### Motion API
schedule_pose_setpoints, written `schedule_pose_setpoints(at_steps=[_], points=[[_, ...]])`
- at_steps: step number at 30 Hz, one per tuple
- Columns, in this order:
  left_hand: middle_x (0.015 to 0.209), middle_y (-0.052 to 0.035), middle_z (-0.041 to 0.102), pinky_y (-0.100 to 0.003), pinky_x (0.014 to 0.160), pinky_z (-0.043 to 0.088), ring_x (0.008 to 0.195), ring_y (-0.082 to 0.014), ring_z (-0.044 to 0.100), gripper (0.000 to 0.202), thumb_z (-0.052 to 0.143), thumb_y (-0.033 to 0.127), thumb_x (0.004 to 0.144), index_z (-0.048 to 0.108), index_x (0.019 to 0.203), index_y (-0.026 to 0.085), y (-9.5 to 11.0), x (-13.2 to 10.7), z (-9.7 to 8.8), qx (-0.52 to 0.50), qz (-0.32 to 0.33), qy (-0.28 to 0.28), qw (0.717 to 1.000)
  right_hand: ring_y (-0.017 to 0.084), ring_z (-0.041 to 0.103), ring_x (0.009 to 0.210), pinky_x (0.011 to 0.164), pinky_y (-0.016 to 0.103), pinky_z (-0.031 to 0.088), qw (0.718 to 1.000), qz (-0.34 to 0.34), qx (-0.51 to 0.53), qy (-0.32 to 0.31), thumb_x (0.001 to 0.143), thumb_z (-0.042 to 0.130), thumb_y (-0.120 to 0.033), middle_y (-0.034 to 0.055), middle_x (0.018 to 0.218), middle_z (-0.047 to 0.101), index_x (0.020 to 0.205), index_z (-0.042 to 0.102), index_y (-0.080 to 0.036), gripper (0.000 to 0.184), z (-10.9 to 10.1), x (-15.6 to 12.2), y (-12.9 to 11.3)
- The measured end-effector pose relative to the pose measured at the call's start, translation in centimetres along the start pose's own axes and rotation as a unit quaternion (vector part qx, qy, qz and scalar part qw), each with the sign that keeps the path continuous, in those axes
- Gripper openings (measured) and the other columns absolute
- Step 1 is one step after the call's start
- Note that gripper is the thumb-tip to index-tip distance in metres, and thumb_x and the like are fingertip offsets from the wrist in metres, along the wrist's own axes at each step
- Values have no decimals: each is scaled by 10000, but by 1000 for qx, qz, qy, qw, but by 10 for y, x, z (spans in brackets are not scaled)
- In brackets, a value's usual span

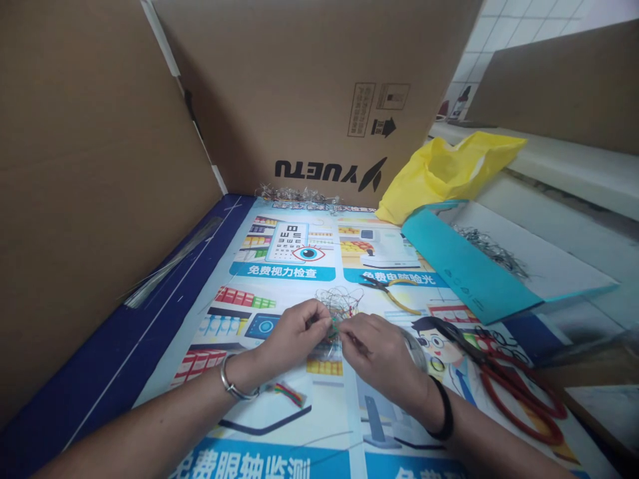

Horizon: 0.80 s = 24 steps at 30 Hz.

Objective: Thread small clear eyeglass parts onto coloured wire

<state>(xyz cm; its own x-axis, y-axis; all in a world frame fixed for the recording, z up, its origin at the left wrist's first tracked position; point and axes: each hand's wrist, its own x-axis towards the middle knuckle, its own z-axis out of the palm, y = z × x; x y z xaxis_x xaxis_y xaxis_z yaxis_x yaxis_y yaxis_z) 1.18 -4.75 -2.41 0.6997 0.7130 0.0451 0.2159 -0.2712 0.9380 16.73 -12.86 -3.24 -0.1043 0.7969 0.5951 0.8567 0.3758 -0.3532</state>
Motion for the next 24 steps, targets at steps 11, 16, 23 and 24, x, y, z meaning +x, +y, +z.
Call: schedule_pose_setpoints(at_steps=[11, 16, 23, 24], points=[[656, 29, 528, -214, 589, 358, 618, -92, 458, 110, 444, 145, 797, 528, 729, 164, -4, 1, 2, 95, 24, 4, 995, 168, 570, 727, 670, 309, 446, 993, -96, -62, -1, 830, 487, -87, 58, 738, 643, 774, 615, -158, 157, -7, 8, 0], [639, 39, 526, -210, 591, 353, 603, -87, 454, 99, 464, 128, 781, 544, 735, 165, -4, 1, 3, 122, 40, 1, 992, 173, 574, 747, 682, 318, 465, 994, -93, -50, 12, 827, 496, -87, 61, 772, 653, 796, 618, -160, 145, -5, 8, 2], [658, 33, 531, -215, 596, 355, 619, -92, 455, 121, 451, 136, 787, 541, 712, 165, -3, 1, 0, 90, 32, -22, 995, 173, 580, 750, 687, 320, 479, 997, -70, -32, 33, 824, 511, -93, 60, 761, 650, 776, 615, -163, 134, -3, 7, 2], [654, 34, 521, -216, 590, 353, 616, -92, 447, 122, 448, 139, 788, 534, 706, 165, -3, 1, 0, 80, 30, -27, 996, 174, 582, 752, 688, 321, 480, 997, -69, -33, 32, 826, 509, -95, 61, 759, 649, 777, 614, -162, 134, -3, 7, 2]])
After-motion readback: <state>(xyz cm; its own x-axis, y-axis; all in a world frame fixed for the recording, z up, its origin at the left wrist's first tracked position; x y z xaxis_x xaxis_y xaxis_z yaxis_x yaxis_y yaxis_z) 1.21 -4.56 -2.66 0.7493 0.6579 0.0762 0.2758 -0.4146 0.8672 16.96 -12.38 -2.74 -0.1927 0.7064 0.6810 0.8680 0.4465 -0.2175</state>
